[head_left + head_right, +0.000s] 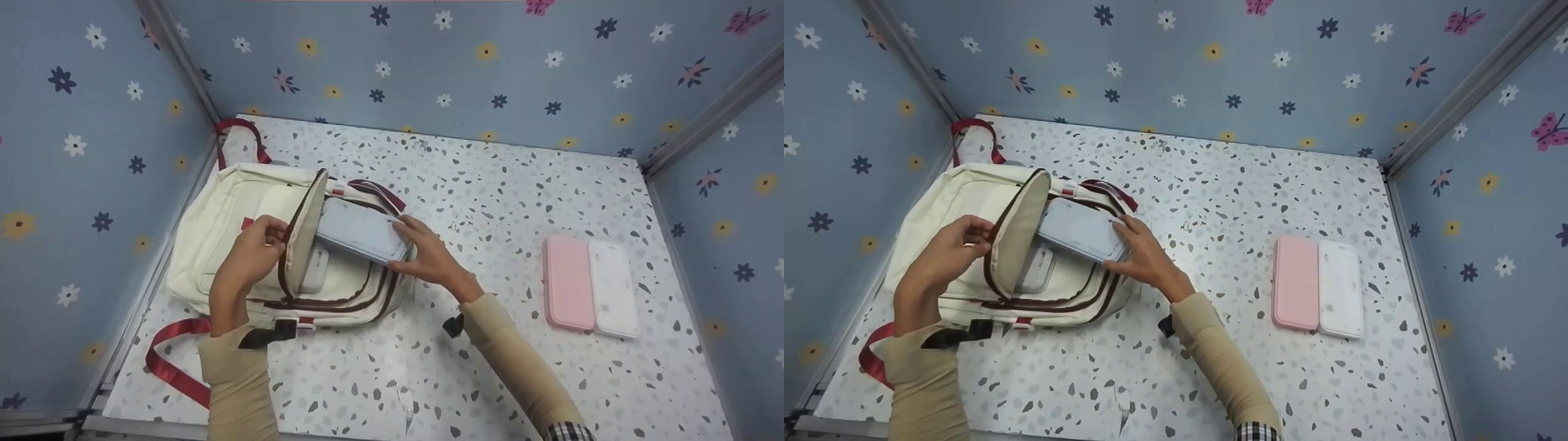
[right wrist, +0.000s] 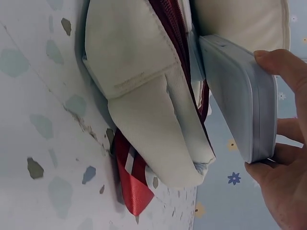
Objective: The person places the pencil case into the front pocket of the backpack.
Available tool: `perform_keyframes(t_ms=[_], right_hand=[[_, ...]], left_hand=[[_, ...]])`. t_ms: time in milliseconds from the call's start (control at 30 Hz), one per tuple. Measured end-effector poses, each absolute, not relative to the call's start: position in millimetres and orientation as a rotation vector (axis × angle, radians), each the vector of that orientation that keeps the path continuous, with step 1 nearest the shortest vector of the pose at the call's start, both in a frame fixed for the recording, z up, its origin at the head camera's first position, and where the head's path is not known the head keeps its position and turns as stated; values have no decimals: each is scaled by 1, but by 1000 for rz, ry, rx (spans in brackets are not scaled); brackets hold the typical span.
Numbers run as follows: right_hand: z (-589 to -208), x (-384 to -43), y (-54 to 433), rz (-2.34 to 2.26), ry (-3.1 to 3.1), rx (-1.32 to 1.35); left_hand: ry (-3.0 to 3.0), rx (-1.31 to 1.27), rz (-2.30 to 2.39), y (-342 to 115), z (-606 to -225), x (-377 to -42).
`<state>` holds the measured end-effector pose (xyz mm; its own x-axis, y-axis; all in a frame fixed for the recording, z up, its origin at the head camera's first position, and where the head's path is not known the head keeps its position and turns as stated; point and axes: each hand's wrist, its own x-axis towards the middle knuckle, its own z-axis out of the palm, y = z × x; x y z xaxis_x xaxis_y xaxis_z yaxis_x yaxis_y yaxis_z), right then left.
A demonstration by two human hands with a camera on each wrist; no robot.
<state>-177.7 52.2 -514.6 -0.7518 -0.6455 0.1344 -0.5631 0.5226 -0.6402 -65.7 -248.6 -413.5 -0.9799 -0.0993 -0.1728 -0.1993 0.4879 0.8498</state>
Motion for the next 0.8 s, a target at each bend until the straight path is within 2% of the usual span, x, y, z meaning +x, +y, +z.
perform_keyframes(t_ms=[400, 800], right_hand=[[-512, -197, 41, -932, 2562, -1198], [-526, -207, 19, -1108, 2551, -1111]], left_hand=[[2554, -194, 1625, -249, -408, -70], [2362, -204, 1836, -247, -408, -76]])
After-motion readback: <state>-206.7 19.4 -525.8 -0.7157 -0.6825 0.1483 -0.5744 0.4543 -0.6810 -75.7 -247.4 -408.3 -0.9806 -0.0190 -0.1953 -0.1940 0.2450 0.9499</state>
